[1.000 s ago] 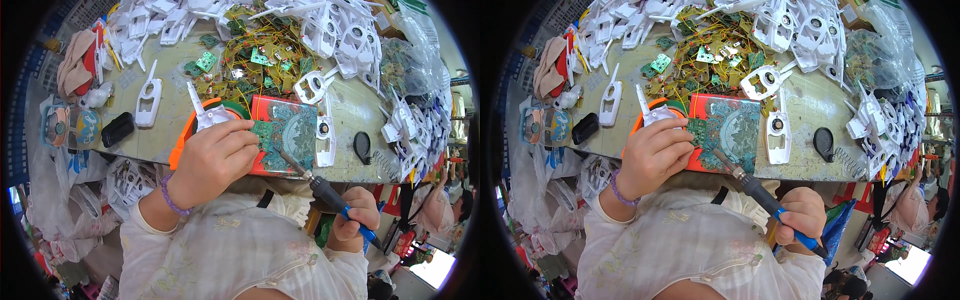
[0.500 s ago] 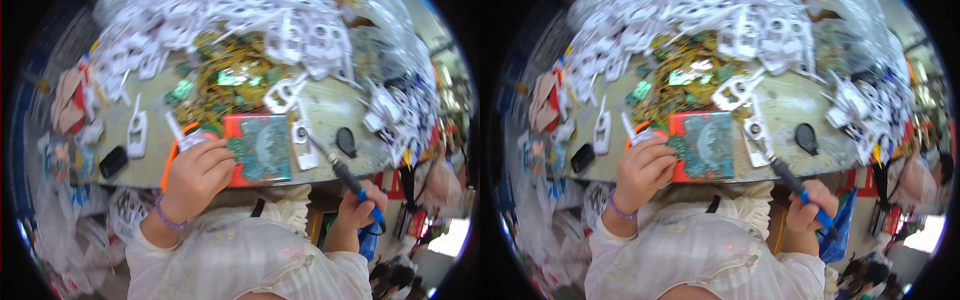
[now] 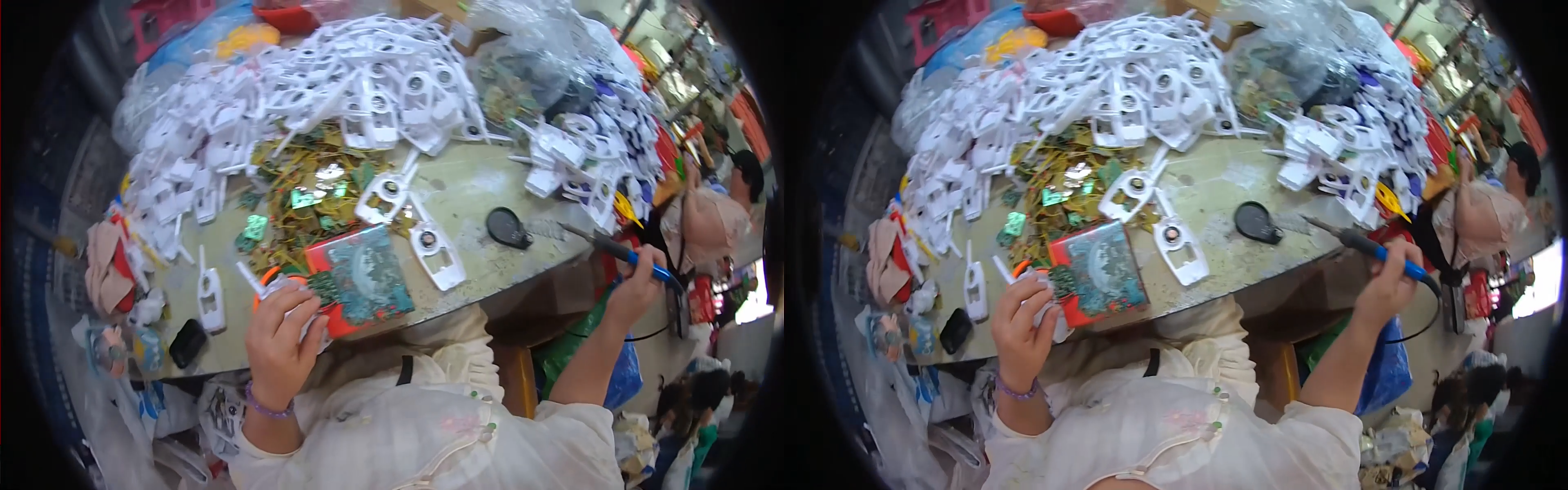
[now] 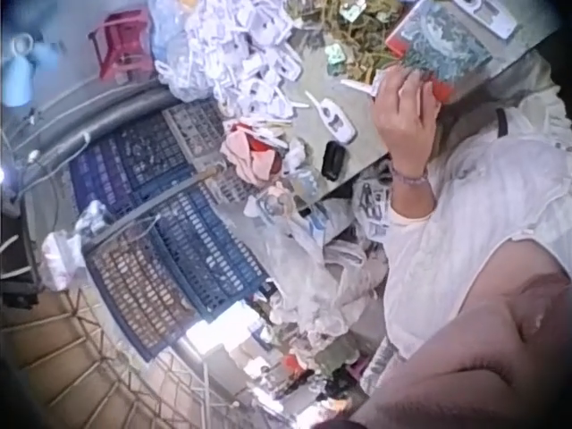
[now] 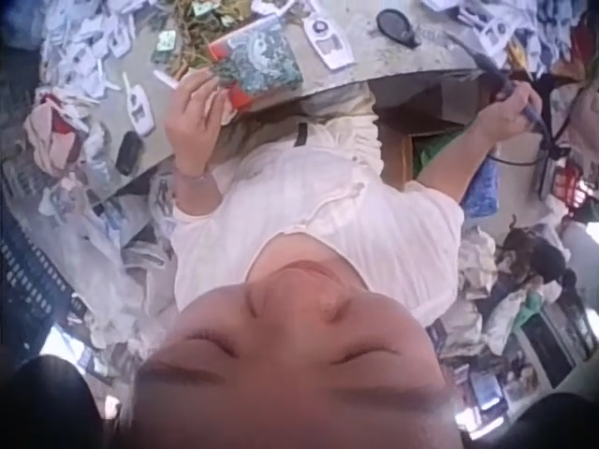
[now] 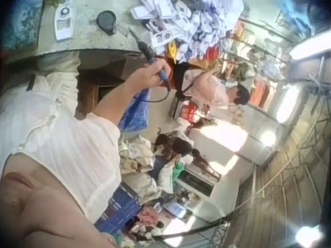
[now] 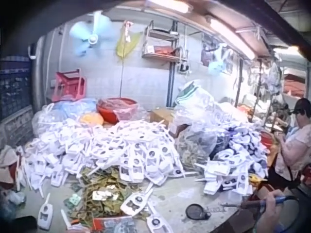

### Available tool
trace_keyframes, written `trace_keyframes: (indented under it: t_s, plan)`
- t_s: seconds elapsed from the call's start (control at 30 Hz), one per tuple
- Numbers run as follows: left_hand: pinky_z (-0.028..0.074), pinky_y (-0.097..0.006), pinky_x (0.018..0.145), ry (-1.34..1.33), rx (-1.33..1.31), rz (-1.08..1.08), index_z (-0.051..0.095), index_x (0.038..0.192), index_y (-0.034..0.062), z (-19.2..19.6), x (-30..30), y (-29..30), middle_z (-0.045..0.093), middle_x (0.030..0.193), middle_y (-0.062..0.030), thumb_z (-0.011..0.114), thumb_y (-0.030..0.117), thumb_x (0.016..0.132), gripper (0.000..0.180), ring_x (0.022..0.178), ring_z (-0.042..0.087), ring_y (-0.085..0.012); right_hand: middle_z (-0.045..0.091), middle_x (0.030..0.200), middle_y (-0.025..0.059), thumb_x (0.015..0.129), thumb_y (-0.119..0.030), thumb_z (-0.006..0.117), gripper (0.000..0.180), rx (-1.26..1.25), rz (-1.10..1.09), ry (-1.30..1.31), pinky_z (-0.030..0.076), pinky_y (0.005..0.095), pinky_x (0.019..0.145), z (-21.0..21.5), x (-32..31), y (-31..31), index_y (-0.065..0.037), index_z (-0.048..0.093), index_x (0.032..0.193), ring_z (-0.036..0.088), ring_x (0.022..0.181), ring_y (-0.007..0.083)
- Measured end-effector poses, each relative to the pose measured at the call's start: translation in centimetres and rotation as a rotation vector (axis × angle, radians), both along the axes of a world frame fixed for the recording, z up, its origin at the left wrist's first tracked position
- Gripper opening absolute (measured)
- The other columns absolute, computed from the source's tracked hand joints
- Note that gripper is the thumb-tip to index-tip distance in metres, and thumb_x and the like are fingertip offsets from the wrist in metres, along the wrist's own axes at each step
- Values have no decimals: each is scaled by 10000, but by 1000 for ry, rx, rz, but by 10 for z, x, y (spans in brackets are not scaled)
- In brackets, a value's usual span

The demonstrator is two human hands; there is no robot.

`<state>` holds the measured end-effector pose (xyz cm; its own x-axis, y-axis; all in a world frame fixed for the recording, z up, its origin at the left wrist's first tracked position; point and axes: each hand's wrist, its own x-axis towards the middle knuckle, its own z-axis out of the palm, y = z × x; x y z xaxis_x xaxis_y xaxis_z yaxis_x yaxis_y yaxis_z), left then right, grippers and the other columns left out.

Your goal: Assembling and soldering electronic components into plastic housings for toy walkie-talkies.

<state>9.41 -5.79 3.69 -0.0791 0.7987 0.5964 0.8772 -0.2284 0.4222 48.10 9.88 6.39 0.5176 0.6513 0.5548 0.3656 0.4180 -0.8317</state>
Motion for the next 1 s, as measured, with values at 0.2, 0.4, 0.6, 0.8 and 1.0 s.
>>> trace_keyframes:
  t_s: [0.2, 0.4, 0.6, 0.8, 1.0]
  plan:
    - [485, -389, 803, -42, -26, 74, 637, 990, 30, -3, 6, -22, 607, 1018, -121, 710, 39, 728, 272, 939, 596, -313, 446, 632, -35, 904, -173, 540, 162, 25, -49, 69, 286, 193, 496, 3, 20, -1, -73, 551, 777, 376, 548, 31]
    - [478, -387, 788, -67, -11, 130, 619, 1016, 15, -3, 14, -35, 597, 1032, -137, 703, 32, 736, 293, 920, 584, -323, 431, 660, -53, 926, -181, 556, 157, -110, 183, -45, 294, 194, 507, -43, 11, 27, -57, 549, 830, 371, 574, 27]
    - [467, -383, 762, -93, -34, 220, 627, 1004, 35, -8, 22, -37, 602, 948, -125, 702, 62, 740, 276, 871, 574, -313, 434, 625, -45, 932, -204, 582, 155, -203, 233, 15, 311, 185, 499, -87, -15, 41, -65, 579, 863, 398, 566, 22]
    - [464, -376, 741, -88, -51, 326, 627, 1004, 41, -6, 27, -27, 616, 935, -107, 709, 171, 763, 285, 851, 573, -291, 435, 708, -27, 895, -56, 590, 240, -134, 258, 476, 279, 187, 437, -104, -52, 3, -21, 483, 1107, 364, 529, 35]
    - [458, -388, 692, 53, -162, 438, 619, 920, 38, 1, 25, 14, 626, 840, -94, 726, 346, 741, 372, 794, 586, -287, 485, 772, -34, 844, 25, 630, 227, -339, 713, 249, 370, 160, 611, -130, -94, -82, -42, 519, 1030, 437, 669, 24]
